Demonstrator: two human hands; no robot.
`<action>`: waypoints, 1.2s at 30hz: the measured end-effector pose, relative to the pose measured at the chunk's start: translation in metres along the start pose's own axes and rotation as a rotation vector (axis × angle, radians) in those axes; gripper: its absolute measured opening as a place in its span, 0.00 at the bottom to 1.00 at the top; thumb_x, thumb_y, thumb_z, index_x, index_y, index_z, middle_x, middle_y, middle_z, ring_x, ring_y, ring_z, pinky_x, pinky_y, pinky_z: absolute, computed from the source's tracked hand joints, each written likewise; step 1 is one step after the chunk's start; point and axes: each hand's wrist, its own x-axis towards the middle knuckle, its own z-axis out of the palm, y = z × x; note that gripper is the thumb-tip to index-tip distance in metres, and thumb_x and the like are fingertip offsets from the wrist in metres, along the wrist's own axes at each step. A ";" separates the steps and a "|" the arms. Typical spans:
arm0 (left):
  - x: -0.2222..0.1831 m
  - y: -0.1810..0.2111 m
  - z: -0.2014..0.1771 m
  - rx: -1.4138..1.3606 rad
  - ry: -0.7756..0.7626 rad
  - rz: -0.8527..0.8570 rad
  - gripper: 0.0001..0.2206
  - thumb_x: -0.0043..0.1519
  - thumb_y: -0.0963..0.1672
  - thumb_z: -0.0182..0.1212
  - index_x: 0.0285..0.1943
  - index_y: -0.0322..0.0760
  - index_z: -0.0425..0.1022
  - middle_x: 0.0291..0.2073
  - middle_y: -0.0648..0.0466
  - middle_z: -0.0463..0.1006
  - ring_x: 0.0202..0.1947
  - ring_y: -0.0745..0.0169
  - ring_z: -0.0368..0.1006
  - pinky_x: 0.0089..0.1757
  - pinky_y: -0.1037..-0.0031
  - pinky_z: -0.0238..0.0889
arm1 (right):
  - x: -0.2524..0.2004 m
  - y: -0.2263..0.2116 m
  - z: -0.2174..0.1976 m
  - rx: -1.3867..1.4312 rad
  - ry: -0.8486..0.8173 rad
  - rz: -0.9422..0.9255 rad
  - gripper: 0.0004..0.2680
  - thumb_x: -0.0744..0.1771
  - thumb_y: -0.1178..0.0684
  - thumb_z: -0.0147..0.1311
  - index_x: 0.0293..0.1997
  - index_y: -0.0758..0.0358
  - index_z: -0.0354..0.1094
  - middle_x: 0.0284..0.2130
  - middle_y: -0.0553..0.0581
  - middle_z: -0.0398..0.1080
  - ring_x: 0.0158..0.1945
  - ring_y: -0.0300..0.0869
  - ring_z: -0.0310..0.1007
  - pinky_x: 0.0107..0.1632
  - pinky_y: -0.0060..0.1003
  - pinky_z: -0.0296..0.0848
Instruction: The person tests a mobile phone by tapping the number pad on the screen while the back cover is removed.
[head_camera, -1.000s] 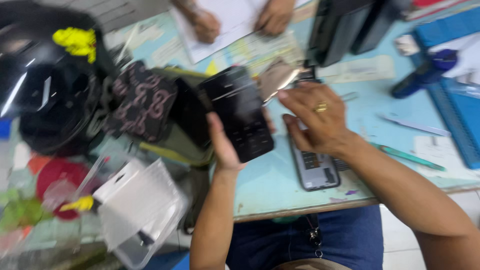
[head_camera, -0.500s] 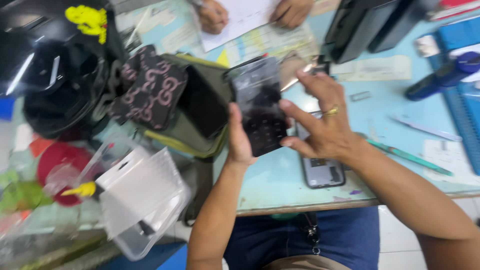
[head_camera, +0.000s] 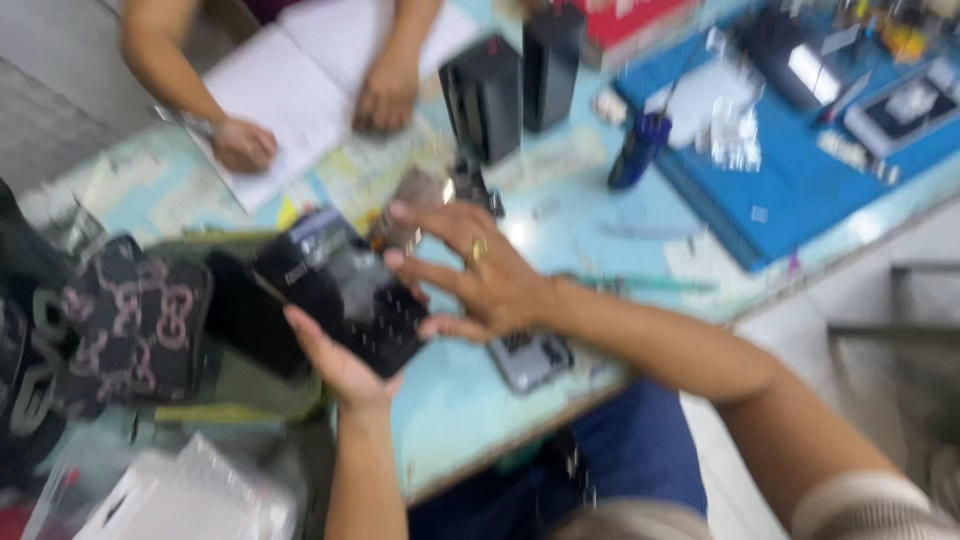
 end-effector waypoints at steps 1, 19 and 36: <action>-0.011 0.001 -0.004 -0.030 0.062 -0.042 0.41 0.67 0.65 0.44 0.74 0.31 0.60 0.54 0.43 0.75 0.46 0.47 0.75 0.45 0.59 0.72 | -0.005 -0.003 0.005 0.020 -0.001 0.006 0.26 0.71 0.33 0.51 0.74 0.57 0.54 0.72 0.71 0.51 0.72 0.61 0.60 0.71 0.60 0.60; 0.005 -0.016 -0.010 -0.281 -0.133 -0.170 0.40 0.69 0.65 0.39 0.71 0.29 0.65 0.50 0.43 0.79 0.46 0.48 0.78 0.49 0.58 0.73 | 0.001 -0.014 0.010 0.023 0.041 0.006 0.31 0.66 0.32 0.58 0.73 0.59 0.52 0.69 0.70 0.56 0.69 0.62 0.60 0.70 0.63 0.60; -0.001 -0.008 -0.010 -0.176 -0.090 -0.115 0.36 0.71 0.63 0.38 0.73 0.31 0.61 0.58 0.44 0.74 0.57 0.52 0.74 0.59 0.60 0.69 | 0.005 -0.034 0.020 -0.030 -0.113 -0.009 0.43 0.55 0.25 0.70 0.73 0.50 0.49 0.70 0.76 0.48 0.73 0.64 0.52 0.68 0.65 0.57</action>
